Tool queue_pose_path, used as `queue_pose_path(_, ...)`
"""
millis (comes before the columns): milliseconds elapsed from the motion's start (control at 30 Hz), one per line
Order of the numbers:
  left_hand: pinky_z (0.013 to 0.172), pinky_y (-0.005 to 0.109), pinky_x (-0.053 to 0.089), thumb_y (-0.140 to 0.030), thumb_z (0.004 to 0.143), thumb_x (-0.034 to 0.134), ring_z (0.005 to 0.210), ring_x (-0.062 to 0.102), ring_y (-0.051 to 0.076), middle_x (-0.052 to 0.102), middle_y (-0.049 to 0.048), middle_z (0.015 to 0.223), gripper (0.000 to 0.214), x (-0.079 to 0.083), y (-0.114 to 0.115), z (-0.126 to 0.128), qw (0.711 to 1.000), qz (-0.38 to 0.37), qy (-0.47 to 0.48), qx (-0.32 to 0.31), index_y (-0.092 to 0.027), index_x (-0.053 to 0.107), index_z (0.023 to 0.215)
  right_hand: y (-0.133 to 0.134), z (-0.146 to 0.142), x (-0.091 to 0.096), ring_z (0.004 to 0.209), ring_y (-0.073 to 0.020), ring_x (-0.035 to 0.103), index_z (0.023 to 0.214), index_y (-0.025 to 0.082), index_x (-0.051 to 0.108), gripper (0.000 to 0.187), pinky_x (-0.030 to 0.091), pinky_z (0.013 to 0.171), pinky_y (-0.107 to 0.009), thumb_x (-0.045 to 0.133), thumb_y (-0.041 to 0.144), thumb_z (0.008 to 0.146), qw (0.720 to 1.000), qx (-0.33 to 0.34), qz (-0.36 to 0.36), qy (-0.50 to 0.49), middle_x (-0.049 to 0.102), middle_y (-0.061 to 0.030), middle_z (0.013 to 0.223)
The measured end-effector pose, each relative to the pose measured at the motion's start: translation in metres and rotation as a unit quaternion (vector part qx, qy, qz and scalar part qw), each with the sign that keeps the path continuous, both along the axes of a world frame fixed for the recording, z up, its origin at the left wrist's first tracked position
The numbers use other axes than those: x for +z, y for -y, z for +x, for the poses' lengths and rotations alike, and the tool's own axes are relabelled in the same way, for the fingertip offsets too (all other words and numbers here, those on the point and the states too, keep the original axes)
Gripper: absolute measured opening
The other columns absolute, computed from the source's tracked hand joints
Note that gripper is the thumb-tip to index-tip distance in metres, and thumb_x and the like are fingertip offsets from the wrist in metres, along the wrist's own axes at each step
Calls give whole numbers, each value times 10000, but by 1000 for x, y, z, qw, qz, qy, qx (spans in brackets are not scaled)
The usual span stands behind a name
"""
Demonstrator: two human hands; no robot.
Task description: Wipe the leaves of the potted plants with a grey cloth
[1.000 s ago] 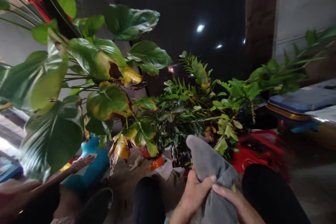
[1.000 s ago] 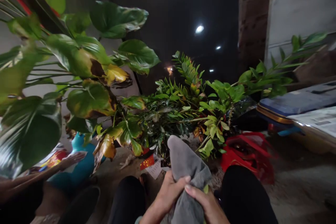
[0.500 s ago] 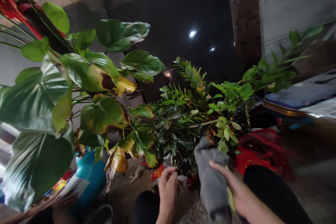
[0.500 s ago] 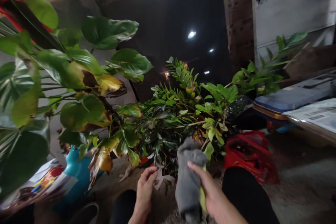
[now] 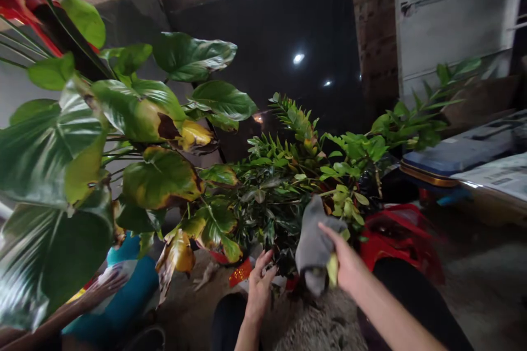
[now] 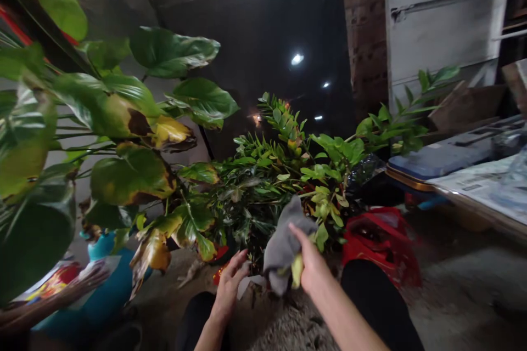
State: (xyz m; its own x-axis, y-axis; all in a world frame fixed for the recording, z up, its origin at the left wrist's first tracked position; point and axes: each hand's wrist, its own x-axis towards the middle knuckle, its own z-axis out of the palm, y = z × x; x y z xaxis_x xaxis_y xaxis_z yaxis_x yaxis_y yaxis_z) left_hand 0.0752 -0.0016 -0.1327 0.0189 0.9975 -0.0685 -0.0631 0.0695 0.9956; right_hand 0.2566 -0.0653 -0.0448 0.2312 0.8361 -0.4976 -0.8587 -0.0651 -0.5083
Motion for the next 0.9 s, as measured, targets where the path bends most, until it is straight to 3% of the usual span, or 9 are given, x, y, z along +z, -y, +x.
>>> queue_pose_path(67,969,402,420,-291,440,787,1169,546,356,700,134,1076,385,-4,1,-3,1000,-22,10,0,-169,769,805,28,-18,-15,643,-279,719,678,187,676,254,574,611,-363,855,284,524,996,91,-7,-11,694,-56,543)
queue_pose_path(133,853,379,477,-307,458,786,1002,622,316,713,113,981,365,-6,1,-3,998,-33,50,-11,-164,763,792,47,-20,-13,681,-271,720,763,181,695,340,571,651,-365,875,306,503,992,117,29,32,736,-60,654)
queue_pose_path(267,702,339,503,-324,457,816,902,635,273,708,122,1018,386,-6,2,1,988,-56,143,-30,-170,762,807,27,12,27,764,-261,716,916,198,696,508,568,695,-355,890,248,449,981,-25,113,158,766,-33,805)
queue_pose_path(367,704,337,501,-312,449,836,959,622,290,703,142,1043,444,-6,4,3,981,-73,174,-49,-167,768,864,-12,25,48,810,-253,716,856,217,683,399,573,711,-347,838,210,489,976,-127,127,125,760,1,760)
queue_pose_path(467,702,330,489,-317,467,838,876,628,255,709,132,898,465,-7,5,3,973,-78,209,-55,-148,769,894,-21,7,35,803,-284,724,734,215,663,211,584,699,-396,786,242,565,999,-25,20,29,741,-29,655)
queue_pose_path(567,696,328,477,-326,468,838,784,620,220,692,107,808,458,-8,3,2,969,-85,230,-34,-141,765,881,9,-21,8,838,-322,722,707,190,674,219,579,720,-430,793,317,573,991,115,-65,-9,743,-84,666)
queue_pose_path(667,669,318,472,-343,461,836,709,597,193,654,70,719,444,-9,2,1,967,-86,240,-11,-142,760,849,39,-23,8,914,-351,701,723,166,694,333,555,800,-442,839,357,493,987,159,-20,14,752,-113,735)
queue_pose_path(800,677,325,485,-330,499,817,735,588,190,680,91,820,396,-11,2,1,964,-75,254,-18,-145,769,846,24,13,51,936,-326,689,710,228,680,313,535,855,-438,835,347,466,983,-28,128,131,744,-35,712)
queue_pose_path(900,688,330,484,-322,510,814,770,593,206,699,110,854,382,-13,4,3,963,-75,256,-22,-148,774,847,-9,27,75,850,-259,705,710,259,673,183,537,860,-418,777,318,571,975,-117,161,98,732,30,671)
